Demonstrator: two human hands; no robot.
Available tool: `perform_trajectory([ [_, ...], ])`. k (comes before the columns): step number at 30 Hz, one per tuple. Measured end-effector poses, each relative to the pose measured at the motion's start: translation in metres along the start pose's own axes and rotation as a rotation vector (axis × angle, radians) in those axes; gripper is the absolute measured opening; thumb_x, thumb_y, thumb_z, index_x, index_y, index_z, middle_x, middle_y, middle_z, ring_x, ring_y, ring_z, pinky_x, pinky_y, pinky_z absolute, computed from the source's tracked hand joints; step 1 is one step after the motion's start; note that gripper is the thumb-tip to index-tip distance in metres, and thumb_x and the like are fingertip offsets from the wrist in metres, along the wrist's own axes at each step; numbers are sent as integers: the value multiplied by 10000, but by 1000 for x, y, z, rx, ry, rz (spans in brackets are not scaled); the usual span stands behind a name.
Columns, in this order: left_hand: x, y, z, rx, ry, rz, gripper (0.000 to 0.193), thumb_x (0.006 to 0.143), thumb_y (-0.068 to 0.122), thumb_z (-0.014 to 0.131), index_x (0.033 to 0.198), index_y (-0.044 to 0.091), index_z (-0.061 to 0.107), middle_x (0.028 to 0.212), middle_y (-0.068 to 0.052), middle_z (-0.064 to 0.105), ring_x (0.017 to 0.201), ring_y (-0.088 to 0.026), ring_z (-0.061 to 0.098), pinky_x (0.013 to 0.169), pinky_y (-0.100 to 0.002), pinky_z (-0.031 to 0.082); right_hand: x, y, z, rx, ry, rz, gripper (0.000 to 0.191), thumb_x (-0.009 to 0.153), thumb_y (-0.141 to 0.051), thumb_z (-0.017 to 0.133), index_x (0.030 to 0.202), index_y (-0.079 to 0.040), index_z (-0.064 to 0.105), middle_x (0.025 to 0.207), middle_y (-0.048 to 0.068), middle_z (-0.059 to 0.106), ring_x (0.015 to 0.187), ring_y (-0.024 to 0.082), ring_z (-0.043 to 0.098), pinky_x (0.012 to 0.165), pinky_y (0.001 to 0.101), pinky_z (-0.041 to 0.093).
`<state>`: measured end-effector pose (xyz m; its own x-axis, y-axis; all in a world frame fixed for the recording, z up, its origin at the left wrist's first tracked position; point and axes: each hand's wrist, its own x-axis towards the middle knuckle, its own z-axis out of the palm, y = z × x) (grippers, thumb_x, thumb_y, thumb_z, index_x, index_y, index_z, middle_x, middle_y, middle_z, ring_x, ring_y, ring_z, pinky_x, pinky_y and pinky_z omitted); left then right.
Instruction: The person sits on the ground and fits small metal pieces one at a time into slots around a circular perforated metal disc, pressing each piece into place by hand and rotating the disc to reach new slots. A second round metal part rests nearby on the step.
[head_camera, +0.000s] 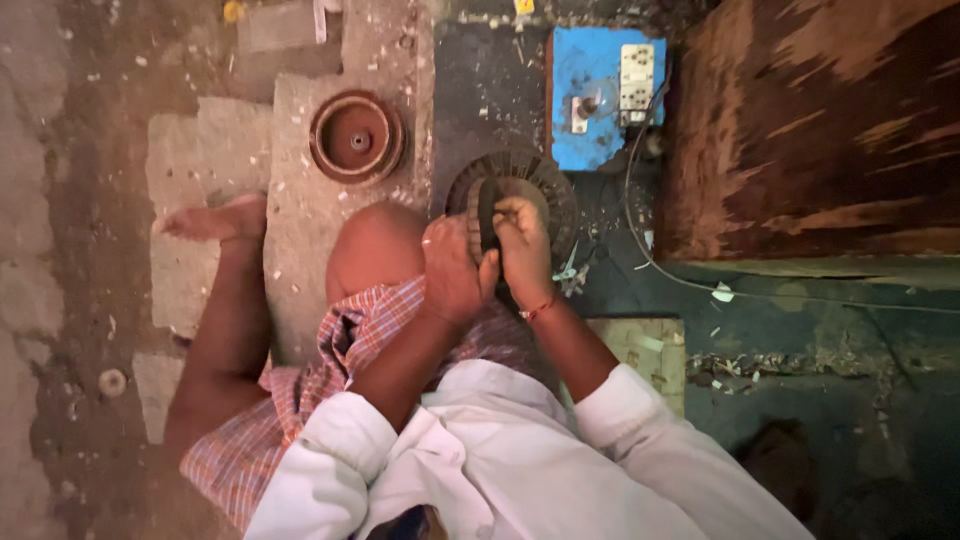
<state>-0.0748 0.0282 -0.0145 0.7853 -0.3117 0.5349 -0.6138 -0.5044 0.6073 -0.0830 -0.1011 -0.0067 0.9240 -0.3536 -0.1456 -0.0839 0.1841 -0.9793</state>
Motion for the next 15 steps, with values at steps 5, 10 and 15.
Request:
perform_trajectory([
  [5,4,0,-2,-15,-40,27,580,941,340,670,1325,-52,484,1231,-245,580,1172,-438,554,1145,-597,375,-8,-7,-7,-114,-64,-112,227,1015,-36,517,1239,-24,549,1116,42,588,1027,99,551,929,254,469],
  [10,3,0,-1,-36,-26,41,601,928,335,676,1337,-58,475,1246,-242,586,1183,-432,564,1142,-589,375,-6,-5,-3,119,-52,-39,211,1022,-47,500,1230,-34,532,1143,35,611,1069,96,571,970,248,465],
  [15,5,4,-4,-19,-84,26,608,941,315,689,1367,-62,473,1286,-250,578,1212,-433,553,1181,-595,349,6,-11,1,9,-6,-39,229,1013,-33,526,1234,3,572,1099,49,618,1016,113,582,930,267,488],
])
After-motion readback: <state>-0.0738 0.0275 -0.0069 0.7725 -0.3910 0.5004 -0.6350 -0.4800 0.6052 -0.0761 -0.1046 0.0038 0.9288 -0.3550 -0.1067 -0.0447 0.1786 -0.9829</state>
